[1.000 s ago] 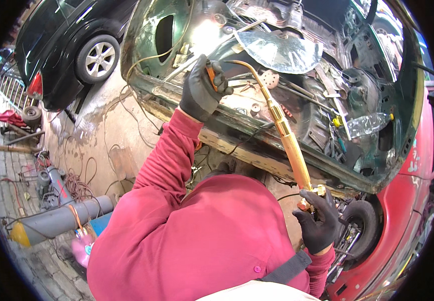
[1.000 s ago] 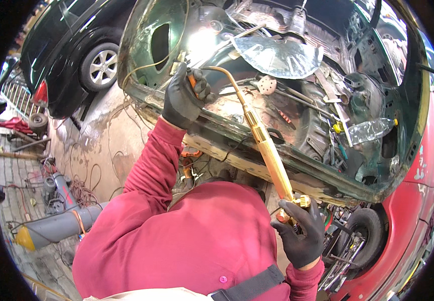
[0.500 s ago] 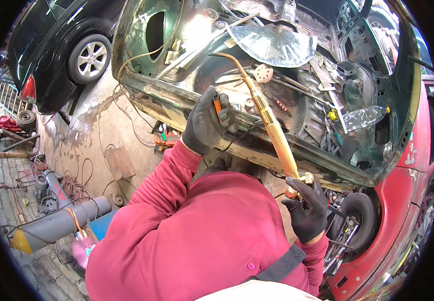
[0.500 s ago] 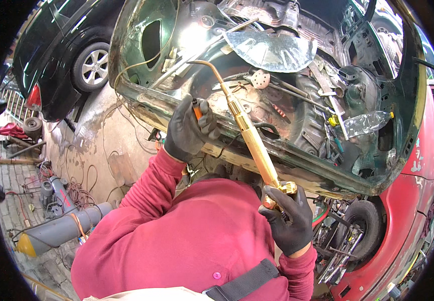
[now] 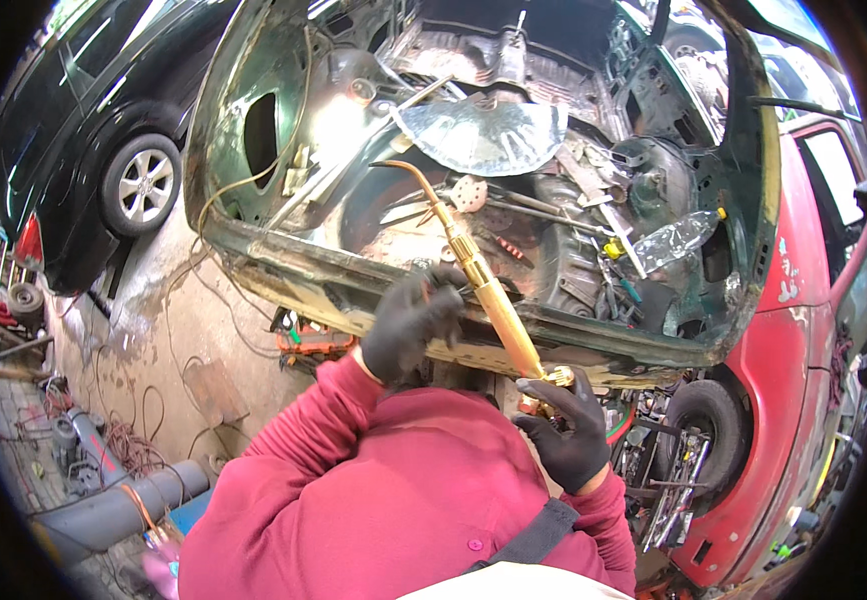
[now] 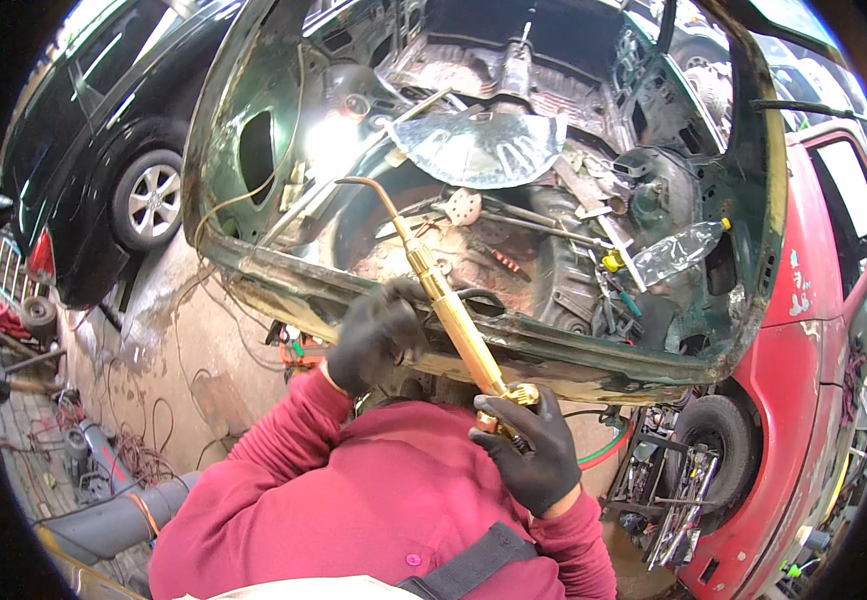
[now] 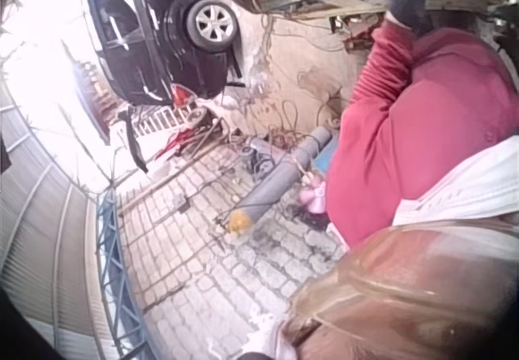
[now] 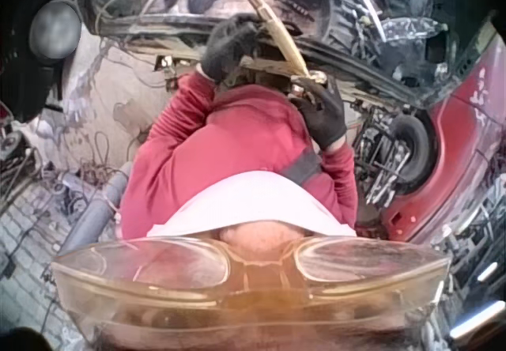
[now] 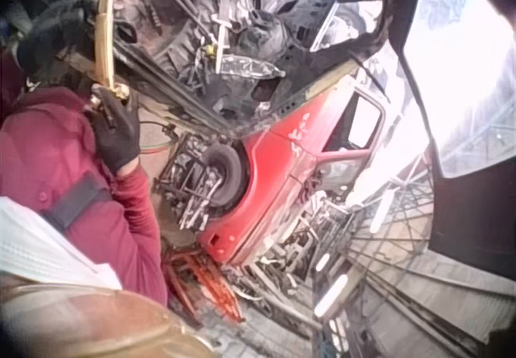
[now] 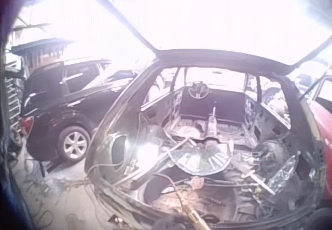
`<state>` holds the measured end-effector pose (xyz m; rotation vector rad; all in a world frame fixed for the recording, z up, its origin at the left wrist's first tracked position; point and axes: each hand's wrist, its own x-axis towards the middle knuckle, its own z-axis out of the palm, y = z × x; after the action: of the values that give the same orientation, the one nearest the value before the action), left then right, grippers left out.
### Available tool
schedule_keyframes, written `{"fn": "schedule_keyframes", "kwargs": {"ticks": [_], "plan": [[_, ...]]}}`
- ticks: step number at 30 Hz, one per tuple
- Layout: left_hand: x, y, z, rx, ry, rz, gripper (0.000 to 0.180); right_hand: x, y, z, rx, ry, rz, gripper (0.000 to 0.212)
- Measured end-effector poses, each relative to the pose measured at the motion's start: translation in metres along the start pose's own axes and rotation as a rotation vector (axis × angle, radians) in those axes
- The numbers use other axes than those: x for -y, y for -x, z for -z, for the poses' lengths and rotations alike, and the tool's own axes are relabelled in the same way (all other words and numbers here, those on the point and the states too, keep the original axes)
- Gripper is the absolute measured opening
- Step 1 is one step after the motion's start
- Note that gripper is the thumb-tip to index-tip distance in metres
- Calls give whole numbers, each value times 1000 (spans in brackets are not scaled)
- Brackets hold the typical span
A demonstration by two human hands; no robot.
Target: The person uses a handheld torch to apply a flame to a metal surface inside a vehicle's wheel well. The person holds the torch steady and moves the flame across the area to heat the metal.
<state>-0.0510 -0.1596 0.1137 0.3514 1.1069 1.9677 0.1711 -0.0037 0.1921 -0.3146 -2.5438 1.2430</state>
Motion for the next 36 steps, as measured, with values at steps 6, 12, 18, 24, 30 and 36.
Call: {"fn": "schedule_keyframes", "kwargs": {"ticks": [6, 12, 18, 24, 30, 36], "plan": [[21, -3, -46, 141, -36, 57, 48, -15, 7, -13, -34, -109, -84, 55], [16, -2, -52, 125, -58, 81, 42, -26, 8, -1, -138, -577, -396, 33], [35, -1, -46, 88, -95, 64, 30, -30, 12, -3, -110, -486, -450, 31], [35, -2, -51, 60, -55, 65, 29, -29, 1, -3, -67, -171, -30, 45], [36, -8, -52, 29, -65, 86, 29, -32, -2, 2, -10, 77, 57, 52], [39, -16, -57, 44, -33, 75, 31, -33, -3, 13, -23, 135, 147, 50]]}}
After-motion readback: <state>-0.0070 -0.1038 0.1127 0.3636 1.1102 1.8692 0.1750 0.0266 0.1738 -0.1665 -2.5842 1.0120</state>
